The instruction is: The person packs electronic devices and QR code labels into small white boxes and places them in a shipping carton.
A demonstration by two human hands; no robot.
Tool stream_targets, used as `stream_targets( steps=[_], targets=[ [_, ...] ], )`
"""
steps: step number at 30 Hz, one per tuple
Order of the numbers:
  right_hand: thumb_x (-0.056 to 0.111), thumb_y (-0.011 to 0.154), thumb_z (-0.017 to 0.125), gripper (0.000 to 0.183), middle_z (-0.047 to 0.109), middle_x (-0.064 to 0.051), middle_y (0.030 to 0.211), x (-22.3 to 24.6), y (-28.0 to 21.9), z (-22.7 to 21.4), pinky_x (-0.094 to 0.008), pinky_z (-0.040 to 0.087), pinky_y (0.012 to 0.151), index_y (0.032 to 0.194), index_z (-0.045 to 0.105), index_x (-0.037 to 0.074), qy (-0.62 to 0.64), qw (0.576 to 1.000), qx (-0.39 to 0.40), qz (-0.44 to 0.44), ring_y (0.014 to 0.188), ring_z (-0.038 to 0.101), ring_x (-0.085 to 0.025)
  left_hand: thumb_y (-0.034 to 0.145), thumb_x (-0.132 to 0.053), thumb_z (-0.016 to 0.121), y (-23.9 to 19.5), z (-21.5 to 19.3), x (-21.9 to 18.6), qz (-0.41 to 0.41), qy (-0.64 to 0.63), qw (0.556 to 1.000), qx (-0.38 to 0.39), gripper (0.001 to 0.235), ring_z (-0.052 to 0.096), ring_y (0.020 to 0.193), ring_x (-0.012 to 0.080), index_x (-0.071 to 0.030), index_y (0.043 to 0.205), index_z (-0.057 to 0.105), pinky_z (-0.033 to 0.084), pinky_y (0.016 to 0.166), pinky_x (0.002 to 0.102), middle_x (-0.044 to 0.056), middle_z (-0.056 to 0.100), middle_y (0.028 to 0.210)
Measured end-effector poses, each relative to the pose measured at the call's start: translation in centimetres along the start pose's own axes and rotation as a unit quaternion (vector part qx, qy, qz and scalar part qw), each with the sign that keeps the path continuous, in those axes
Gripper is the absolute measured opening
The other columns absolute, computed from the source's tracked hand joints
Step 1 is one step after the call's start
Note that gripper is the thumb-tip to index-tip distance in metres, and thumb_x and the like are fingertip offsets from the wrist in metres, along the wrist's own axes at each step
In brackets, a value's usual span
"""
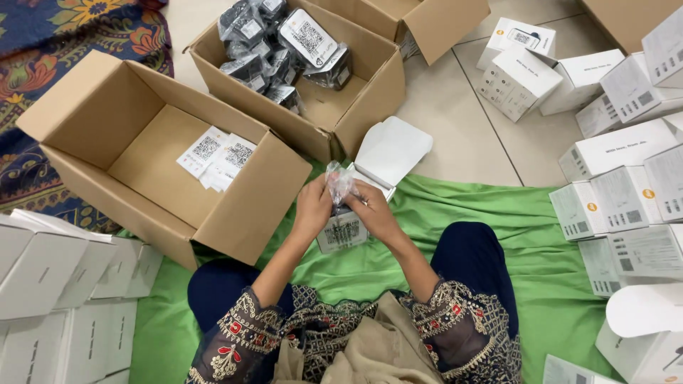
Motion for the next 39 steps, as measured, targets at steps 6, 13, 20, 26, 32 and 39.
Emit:
stream_targets(
  steps=[6, 13, 20, 26, 32, 39],
  targets=[
    [0.009, 0.091, 0.064, 0.022, 0.076, -0.011, 0.106, -3.5, -3.7, 3.7, -0.030, 0.053, 0.085, 0.107, 0.072, -0.002, 0.025, 0.996, 0.077, 0.034, 0.094, 0.066, -0.016, 0.109, -0.038, 0.037, -5.6, 2.4, 11.5, -0.163, -0.058, 0.974, 0.144, 0.046, 0.064, 0.111, 0.0413, 0.000, 0.120, 0.061, 0.045, 0.099, 0.045, 0.026, 0.068, 0.117],
    [0.018, 0.088, 0.072, 0.020, 0.069, -0.011, 0.068, -8.1, -5.5, 5.7, -0.032, 0.050, 0.061, 0.087, 0.073, -0.002, -0.070, 0.989, 0.013, 0.132, 0.063, 0.065, -0.014, 0.102, -0.032, 0.051, -7.7, 2.1, 11.7, -0.087, 0.011, 0.978, 0.191, 0.037, 0.060, 0.102, 0.0451, 0.003, 0.112, 0.051, 0.045, 0.086, 0.049, 0.030, 0.063, 0.105],
    [0.030, 0.080, 0.085, 0.037, 0.069, -0.015, 0.079, -4.6, -4.9, 3.9, -0.033, 0.054, 0.063, 0.089, 0.071, -0.004, -0.133, 0.979, 0.065, 0.139, 0.068, 0.068, -0.019, 0.101, -0.019, 0.060, -7.0, 5.4, 23.1, -0.125, 0.000, 0.980, 0.154, 0.022, 0.068, 0.079, 0.0267, 0.001, 0.107, 0.067, 0.052, 0.071, 0.039, 0.018, 0.072, 0.088],
    [0.009, 0.079, 0.080, 0.032, 0.074, -0.010, 0.103, -4.8, -4.7, 3.6, -0.028, 0.061, 0.074, 0.107, 0.067, 0.000, 0.046, 0.984, 0.031, 0.171, 0.086, 0.075, -0.013, 0.089, -0.013, 0.070, -6.8, 4.4, 19.0, -0.314, -0.170, 0.912, 0.203, 0.018, 0.060, 0.063, 0.0103, -0.007, 0.105, 0.064, 0.041, 0.051, 0.026, 0.005, 0.070, 0.081],
    [0.014, 0.081, 0.083, 0.021, 0.076, -0.008, 0.103, -3.4, -5.3, 3.5, -0.030, 0.062, 0.076, 0.099, 0.078, 0.005, -0.124, 0.989, 0.021, 0.077, 0.088, 0.076, -0.020, 0.082, -0.019, 0.078, -6.7, 5.6, 22.4, -0.279, -0.064, 0.925, 0.250, 0.021, 0.061, 0.064, 0.0091, -0.005, 0.097, 0.076, 0.045, 0.055, 0.025, 0.004, 0.073, 0.077],
    [0.025, 0.083, 0.087, 0.049, 0.070, -0.018, 0.119, -0.7, -5.0, 3.3, -0.040, 0.053, 0.092, 0.121, 0.068, 0.001, -0.112, 0.963, 0.231, -0.081, 0.106, 0.069, -0.034, 0.069, -0.015, 0.081, -7.8, 4.0, 21.0, -0.262, -0.008, 0.955, 0.138, 0.026, 0.070, 0.066, 0.0107, -0.009, 0.094, 0.076, 0.053, 0.061, 0.028, 0.004, 0.077, 0.079]
  ],
)
Point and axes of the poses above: each hand's wrist, its own y-axis towards the middle knuckle, its own z-axis out of the palm, x = y × z, the point moved 3 cm from there along y, towards the middle knuckle
